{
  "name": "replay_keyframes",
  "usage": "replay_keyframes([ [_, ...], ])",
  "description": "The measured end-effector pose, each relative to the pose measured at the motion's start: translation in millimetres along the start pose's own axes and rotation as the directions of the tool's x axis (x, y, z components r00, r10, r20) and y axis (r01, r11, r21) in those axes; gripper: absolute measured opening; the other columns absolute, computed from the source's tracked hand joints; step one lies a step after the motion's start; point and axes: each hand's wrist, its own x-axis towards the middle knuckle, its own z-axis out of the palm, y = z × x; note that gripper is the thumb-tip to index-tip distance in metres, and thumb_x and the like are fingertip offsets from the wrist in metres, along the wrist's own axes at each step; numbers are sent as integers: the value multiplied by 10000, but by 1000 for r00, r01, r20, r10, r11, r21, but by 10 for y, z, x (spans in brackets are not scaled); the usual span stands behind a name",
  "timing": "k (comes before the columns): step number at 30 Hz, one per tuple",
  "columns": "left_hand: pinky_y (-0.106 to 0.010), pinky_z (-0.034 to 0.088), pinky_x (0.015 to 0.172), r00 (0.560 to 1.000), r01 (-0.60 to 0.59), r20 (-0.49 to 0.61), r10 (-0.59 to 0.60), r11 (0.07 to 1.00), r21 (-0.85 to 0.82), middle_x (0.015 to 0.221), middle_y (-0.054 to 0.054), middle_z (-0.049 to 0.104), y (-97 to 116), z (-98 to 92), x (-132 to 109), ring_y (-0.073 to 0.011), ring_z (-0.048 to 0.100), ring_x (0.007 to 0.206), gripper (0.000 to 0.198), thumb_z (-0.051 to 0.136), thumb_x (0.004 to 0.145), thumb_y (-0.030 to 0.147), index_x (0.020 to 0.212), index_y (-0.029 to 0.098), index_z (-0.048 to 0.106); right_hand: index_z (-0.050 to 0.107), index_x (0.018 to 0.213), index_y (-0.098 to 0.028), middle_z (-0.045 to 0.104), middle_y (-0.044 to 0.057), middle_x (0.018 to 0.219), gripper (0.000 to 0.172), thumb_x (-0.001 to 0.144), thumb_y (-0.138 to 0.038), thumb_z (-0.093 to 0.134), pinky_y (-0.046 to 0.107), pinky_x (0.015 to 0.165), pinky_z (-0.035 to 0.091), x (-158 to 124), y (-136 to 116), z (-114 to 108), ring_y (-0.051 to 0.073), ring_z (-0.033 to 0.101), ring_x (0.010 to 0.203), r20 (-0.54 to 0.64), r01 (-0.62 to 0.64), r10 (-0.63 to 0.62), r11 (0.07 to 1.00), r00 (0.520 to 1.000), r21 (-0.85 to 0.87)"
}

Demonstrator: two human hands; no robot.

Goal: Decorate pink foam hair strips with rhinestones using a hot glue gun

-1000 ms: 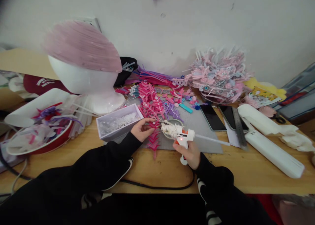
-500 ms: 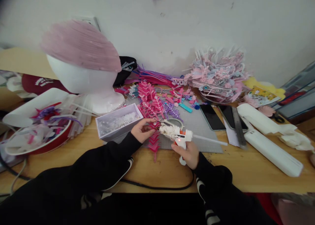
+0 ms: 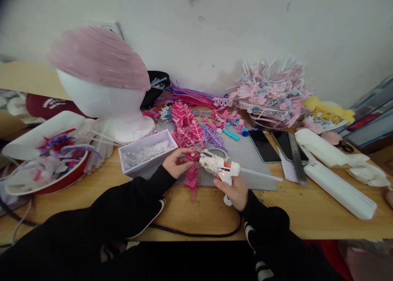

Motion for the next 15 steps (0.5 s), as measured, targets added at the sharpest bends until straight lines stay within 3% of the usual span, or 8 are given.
replay_keyframes([
  [9, -154, 400, 514, 999, 41, -20, -42, 998, -53, 892, -48, 560, 41, 7, -9, -31, 492, 560, 346, 624, 595, 183, 928, 131, 544, 605, 653, -157, 632, 52, 705, 325, 662, -472, 525, 319, 723, 428, 5, -64, -60, 211, 562, 749, -41, 5, -1, 997, 999, 81],
  [11, -153, 401, 512, 999, 43, -26, -45, 997, -61, 953, -61, 548, 45, 4, -9, -25, 495, 562, 343, 621, 598, 186, 926, 131, 539, 601, 621, -158, 626, 55, 665, 354, 670, -493, 498, 323, 733, 422, 22, -62, -129, 224, 565, 757, -96, 2, 0, 1000, 995, 19],
  [15, -143, 399, 505, 999, 35, -12, -36, 997, -66, 997, -66, 526, 25, -17, 6, -10, 488, 552, 346, 612, 603, 180, 935, 131, 533, 558, 545, -180, 579, 44, 521, 369, 724, -475, 426, 298, 607, 409, 77, 95, -371, 204, 555, 606, -202, -115, 61, 957, 977, -266],
])
